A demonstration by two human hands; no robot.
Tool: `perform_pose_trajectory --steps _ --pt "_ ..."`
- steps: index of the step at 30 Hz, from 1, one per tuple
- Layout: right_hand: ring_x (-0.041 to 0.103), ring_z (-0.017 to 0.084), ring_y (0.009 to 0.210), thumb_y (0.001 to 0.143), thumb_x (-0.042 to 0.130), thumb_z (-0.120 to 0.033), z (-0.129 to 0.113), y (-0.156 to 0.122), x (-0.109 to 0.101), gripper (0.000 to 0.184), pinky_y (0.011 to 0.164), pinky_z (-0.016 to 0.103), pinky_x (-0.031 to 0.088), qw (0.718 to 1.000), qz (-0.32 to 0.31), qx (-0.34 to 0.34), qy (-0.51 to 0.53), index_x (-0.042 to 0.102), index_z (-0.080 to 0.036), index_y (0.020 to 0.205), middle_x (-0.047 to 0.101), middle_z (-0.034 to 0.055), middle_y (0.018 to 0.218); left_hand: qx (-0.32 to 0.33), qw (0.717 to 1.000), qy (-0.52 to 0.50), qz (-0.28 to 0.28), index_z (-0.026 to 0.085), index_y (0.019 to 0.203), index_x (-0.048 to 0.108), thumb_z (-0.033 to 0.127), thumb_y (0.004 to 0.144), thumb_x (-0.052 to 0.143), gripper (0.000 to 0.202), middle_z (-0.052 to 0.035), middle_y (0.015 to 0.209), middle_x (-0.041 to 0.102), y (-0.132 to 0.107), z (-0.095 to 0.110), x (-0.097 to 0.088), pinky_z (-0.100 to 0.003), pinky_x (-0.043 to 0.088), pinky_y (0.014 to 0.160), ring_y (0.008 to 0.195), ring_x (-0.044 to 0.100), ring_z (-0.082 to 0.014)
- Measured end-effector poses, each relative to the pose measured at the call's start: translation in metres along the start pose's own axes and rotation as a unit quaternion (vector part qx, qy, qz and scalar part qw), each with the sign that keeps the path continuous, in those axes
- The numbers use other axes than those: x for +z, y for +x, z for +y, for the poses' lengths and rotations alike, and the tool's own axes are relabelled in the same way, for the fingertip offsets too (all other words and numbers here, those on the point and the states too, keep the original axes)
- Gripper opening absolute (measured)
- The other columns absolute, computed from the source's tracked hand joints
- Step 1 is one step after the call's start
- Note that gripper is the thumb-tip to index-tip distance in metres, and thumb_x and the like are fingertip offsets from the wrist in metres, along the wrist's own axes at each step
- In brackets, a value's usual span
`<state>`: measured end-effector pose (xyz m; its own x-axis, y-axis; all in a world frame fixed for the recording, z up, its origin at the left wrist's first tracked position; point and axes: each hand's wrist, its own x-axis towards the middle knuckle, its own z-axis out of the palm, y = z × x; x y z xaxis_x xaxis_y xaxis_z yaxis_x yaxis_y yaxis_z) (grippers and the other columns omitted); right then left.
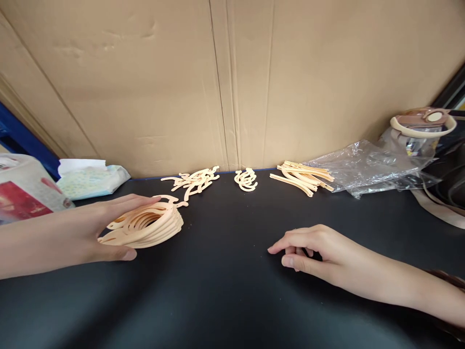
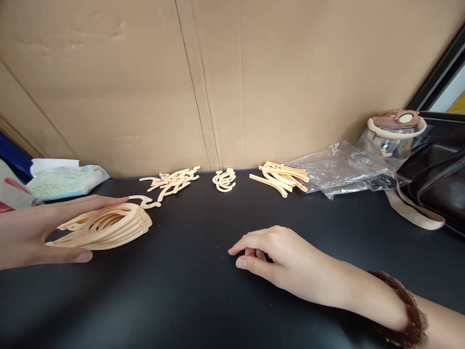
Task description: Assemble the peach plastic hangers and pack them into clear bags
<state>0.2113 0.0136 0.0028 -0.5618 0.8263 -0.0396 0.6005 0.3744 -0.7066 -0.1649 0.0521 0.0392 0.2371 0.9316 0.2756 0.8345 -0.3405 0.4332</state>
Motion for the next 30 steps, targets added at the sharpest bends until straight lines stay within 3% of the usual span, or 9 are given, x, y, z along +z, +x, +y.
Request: perform_pose_trajectory --steps 4,10,17,24,30 --pt "0.062 0.015 0.074 0.097 0.05 -0.046 0.001 0.002 0.0 0.034 0.068 0.026 0.047 1.0 -0.003 -0.007 0.0 0.071 -0.025 0.114 0.068 0.0017 0.086 -0.011 0.995 0.049 -0.084 0.03 0.116 0.065 0.044 0.077 0.064 0.042 0.0025 0.117 0.069 0.008 -0.006 -0.01 -0.03 0.038 0.09 0.106 0.061 -0.0283" --pt "0.061 0.014 0.072 0.098 0.05 -0.044 0.001 0.003 0.001 0.033 0.067 0.024 0.045 1.0 -0.007 -0.017 -0.006 0.07 -0.024 0.114 0.066 0.0011 0.084 0.011 0.996 0.044 -0.071 0.027 0.112 0.067 0.042 0.079 0.06 0.037 0.0027 0.111 0.07 0.012 -0.004 -0.011 -0.026 0.04 0.083 0.099 0.062 -0.0248" --pt "0.06 0.013 0.071 0.098 0.05 -0.042 0.0 0.002 0.0 0.032 0.066 0.023 0.044 0.999 -0.013 -0.024 -0.018 0.07 -0.023 0.114 0.065 0.0005 0.084 -0.006 0.99 0.058 -0.125 0.029 0.116 0.065 0.038 0.082 0.063 0.036 0.0036 0.116 0.07 0.015 0.002 -0.017 -0.026 0.041 0.081 0.105 0.062 -0.0273" --pt "0.06 0.012 0.073 0.099 0.049 -0.042 -0.002 0.0 -0.001 0.032 0.068 0.023 0.044 0.999 -0.016 -0.022 -0.027 0.069 -0.023 0.116 0.067 0.0007 0.087 0.008 0.987 0.092 -0.132 0.027 0.118 0.065 0.031 0.082 0.061 0.036 0.0046 0.114 0.07 0.018 0.007 -0.019 -0.025 0.041 0.083 0.1 0.064 -0.0247" --pt "0.06 0.012 0.071 0.099 0.049 -0.04 -0.001 0.002 0.0 0.031 0.066 0.022 0.044 0.999 -0.015 -0.027 -0.035 0.069 -0.023 0.115 0.066 0.0001 0.085 -0.004 0.975 0.116 -0.188 0.029 0.127 0.057 0.042 0.069 0.064 0.06 0.0026 0.127 0.065 0.023 0.002 -0.024 -0.029 0.043 0.092 0.116 0.058 -0.0277"
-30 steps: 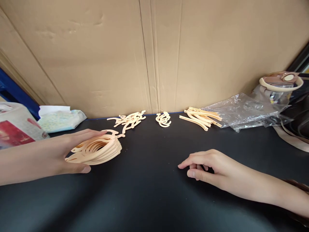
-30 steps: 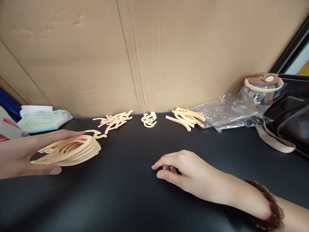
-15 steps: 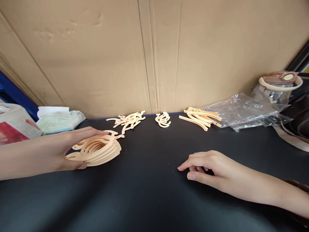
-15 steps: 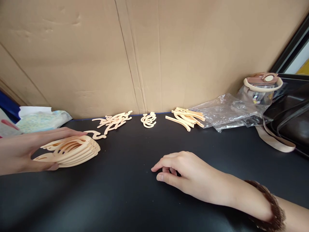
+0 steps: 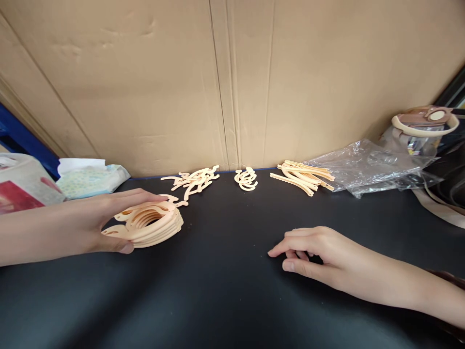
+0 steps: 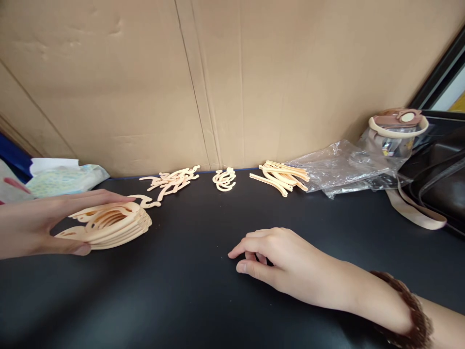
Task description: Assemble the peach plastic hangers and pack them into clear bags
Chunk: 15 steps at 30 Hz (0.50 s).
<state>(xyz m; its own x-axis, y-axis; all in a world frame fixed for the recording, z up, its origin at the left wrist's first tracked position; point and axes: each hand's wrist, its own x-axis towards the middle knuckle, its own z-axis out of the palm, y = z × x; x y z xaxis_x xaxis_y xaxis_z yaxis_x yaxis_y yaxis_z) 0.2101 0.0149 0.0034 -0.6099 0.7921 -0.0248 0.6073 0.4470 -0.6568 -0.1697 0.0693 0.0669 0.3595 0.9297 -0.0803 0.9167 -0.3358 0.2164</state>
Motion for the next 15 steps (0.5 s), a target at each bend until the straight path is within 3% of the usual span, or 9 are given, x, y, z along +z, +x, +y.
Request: perform_pose_trajectory --steps 4,10,15 --pt "0.061 0.012 0.074 0.099 0.05 -0.039 0.001 0.0 0.0 0.03 0.068 0.022 0.045 1.0 -0.004 0.001 0.001 0.069 -0.023 0.116 0.066 -0.0001 0.086 -0.021 1.0 0.016 -0.014 0.034 0.129 0.054 0.043 0.068 0.062 0.062 0.0055 0.132 0.061 0.002 -0.006 0.001 -0.03 0.04 0.099 0.121 0.055 -0.0267" --pt "0.062 0.012 0.074 0.098 0.051 -0.036 -0.003 -0.001 -0.001 0.028 0.068 0.021 0.046 1.0 0.0 0.003 -0.005 0.069 -0.024 0.115 0.066 -0.0006 0.085 -0.035 0.998 -0.037 -0.044 0.03 0.131 0.051 0.043 0.071 0.051 0.061 0.0024 0.124 0.066 0.004 -0.006 0.009 -0.025 0.05 0.076 0.114 0.06 -0.0256" --pt "0.062 0.012 0.075 0.097 0.053 -0.033 -0.003 -0.001 -0.001 0.025 0.069 0.021 0.047 1.0 0.008 0.001 -0.012 0.07 -0.025 0.114 0.066 -0.0013 0.085 -0.028 0.999 -0.011 -0.014 0.032 0.124 0.058 0.042 0.065 0.055 0.06 0.0048 0.122 0.068 0.006 -0.005 0.006 -0.025 0.051 0.079 0.112 0.062 -0.0261"
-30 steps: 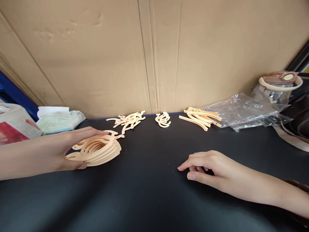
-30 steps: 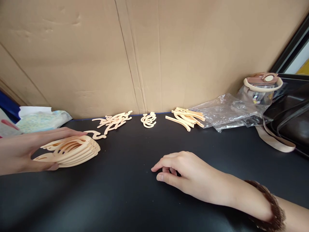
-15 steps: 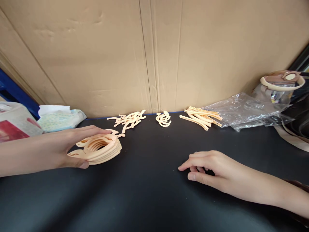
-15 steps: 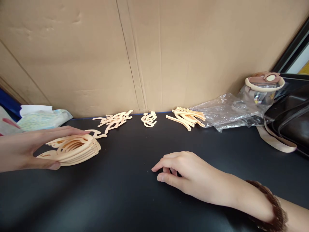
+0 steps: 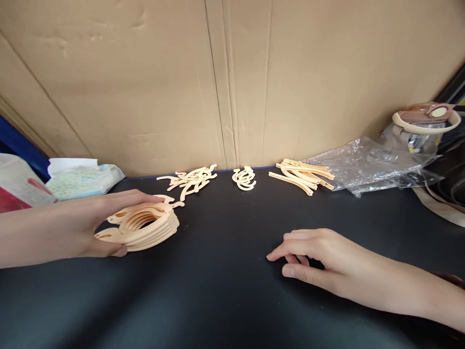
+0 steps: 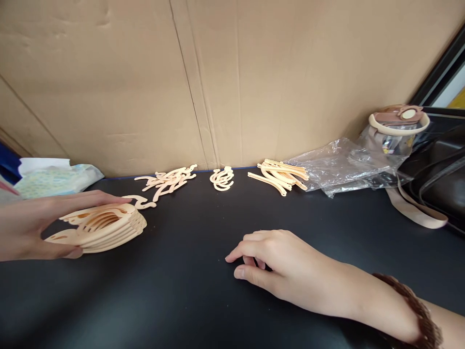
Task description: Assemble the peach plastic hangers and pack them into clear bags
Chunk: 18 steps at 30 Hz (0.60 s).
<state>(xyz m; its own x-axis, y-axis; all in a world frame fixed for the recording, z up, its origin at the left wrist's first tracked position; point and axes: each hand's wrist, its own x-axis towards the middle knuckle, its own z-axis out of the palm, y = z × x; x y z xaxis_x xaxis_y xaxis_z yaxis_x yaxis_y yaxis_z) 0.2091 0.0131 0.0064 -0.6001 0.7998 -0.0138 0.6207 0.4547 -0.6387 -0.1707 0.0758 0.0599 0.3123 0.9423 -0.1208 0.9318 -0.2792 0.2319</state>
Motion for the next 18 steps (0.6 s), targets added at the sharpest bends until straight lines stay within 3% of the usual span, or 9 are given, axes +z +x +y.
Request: perform_pose_trajectory --steps 5,9,12,15,18 --pt "0.063 0.011 0.075 0.097 0.054 -0.032 0.003 -0.001 0.001 0.024 0.069 0.02 0.048 1.0 0.005 -0.008 0.001 0.069 -0.026 0.114 0.064 -0.0019 0.085 -0.015 1.0 0.025 0.002 0.036 0.132 0.053 0.041 0.06 0.062 0.073 0.0069 0.126 0.066 -0.001 -0.005 -0.005 -0.026 0.046 0.092 0.115 0.061 -0.0252" --pt "0.062 0.011 0.073 0.098 0.052 -0.033 0.005 0.0 0.002 0.024 0.067 0.02 0.048 1.0 -0.002 -0.005 0.007 0.068 -0.028 0.114 0.064 -0.0022 0.085 -0.056 0.997 0.053 -0.016 0.04 0.14 0.044 0.06 0.065 0.064 0.081 0.0065 0.14 0.056 0.008 0.002 -0.012 -0.027 0.044 0.095 0.123 0.055 -0.027" --pt "0.062 0.01 0.073 0.098 0.052 -0.034 0.006 0.001 0.002 0.023 0.068 0.02 0.048 1.0 -0.008 0.001 0.007 0.067 -0.03 0.115 0.063 -0.0027 0.085 -0.049 0.994 0.088 -0.045 0.033 0.135 0.052 0.071 0.072 0.051 0.074 0.0017 0.137 0.059 0.03 0.017 -0.021 -0.027 0.043 0.094 0.119 0.057 -0.0271" --pt "0.062 0.01 0.072 0.098 0.052 -0.033 0.006 0.0 0.002 0.022 0.067 0.019 0.048 1.0 -0.006 -0.006 -0.014 0.067 -0.03 0.114 0.063 -0.0032 0.086 -0.041 0.992 0.108 -0.057 0.028 0.117 0.064 0.068 0.081 0.035 0.061 -0.0014 0.118 0.069 0.061 0.035 -0.025 -0.028 0.045 0.087 0.105 0.063 -0.0248" --pt "0.065 0.011 0.078 0.098 0.053 -0.029 0.004 -0.002 0.002 0.022 0.07 0.02 0.049 0.998 0.001 -0.026 -0.049 0.066 -0.029 0.116 0.066 -0.0031 0.089 -0.086 0.984 0.15 -0.034 0.022 0.102 0.07 0.071 0.084 0.03 0.066 -0.0116 0.108 0.071 0.093 0.05 -0.019 -0.04 0.045 0.083 0.1 0.063 -0.0336"
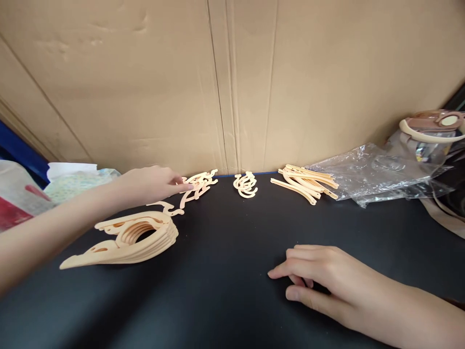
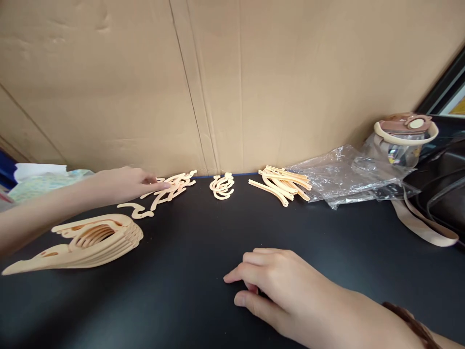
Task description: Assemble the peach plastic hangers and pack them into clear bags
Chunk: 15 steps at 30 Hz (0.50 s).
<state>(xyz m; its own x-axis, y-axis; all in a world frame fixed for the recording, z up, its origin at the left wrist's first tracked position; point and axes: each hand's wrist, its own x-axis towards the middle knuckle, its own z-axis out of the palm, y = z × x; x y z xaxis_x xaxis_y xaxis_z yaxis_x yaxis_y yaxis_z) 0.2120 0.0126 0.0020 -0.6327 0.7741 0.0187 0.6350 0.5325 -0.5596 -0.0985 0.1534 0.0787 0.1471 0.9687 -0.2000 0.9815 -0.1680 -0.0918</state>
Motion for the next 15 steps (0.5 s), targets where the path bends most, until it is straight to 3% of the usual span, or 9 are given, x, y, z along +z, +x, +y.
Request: perform_pose_trajectory --steps 3,5,10,15 --pt "0.067 0.012 0.081 0.094 0.058 -0.023 -0.003 -0.001 0.001 0.024 0.073 0.021 0.05 0.999 0.013 -0.022 -0.03 0.067 -0.028 0.116 0.068 -0.0027 0.09 -0.045 0.998 0.032 0.004 0.016 0.083 0.07 0.075 0.079 0.036 0.068 -0.02 0.093 0.071 0.024 0.019 0.003 -0.046 0.044 0.077 0.094 0.064 -0.0419" --pt "0.067 0.013 0.08 0.091 0.062 -0.019 -0.004 -0.001 0.002 0.027 0.074 0.021 0.051 0.998 0.027 -0.034 -0.054 0.067 -0.026 0.116 0.07 -0.0024 0.09 -0.05 0.998 0.041 0.002 0.017 0.08 0.068 0.07 0.075 0.048 0.057 -0.0198 0.089 0.071 0.035 0.028 0.006 -0.043 0.045 0.073 0.093 0.065 -0.042" --pt "0.069 0.015 0.083 0.086 0.067 -0.015 -0.004 0.001 0.004 0.033 0.076 0.022 0.052 0.993 0.055 -0.045 -0.096 0.067 -0.026 0.117 0.071 -0.0017 0.093 -0.022 0.999 0.022 -0.024 0.021 0.086 0.067 0.042 0.068 0.059 0.028 -0.008 0.074 0.072 0.043 0.028 0.008 -0.031 0.043 0.059 0.078 0.07 -0.0305" --pt "0.068 0.016 0.081 0.087 0.066 -0.016 -0.002 0.0 0.004 0.029 0.074 0.024 0.052 0.994 0.05 -0.046 -0.09 0.068 -0.026 0.114 0.07 -0.0017 0.09 -0.002 0.998 -0.028 -0.055 0.019 0.103 0.066 0.034 0.062 0.058 0.045 -0.0051 0.069 0.071 0.036 0.018 0.008 -0.03 0.046 0.054 0.067 0.07 -0.0276"
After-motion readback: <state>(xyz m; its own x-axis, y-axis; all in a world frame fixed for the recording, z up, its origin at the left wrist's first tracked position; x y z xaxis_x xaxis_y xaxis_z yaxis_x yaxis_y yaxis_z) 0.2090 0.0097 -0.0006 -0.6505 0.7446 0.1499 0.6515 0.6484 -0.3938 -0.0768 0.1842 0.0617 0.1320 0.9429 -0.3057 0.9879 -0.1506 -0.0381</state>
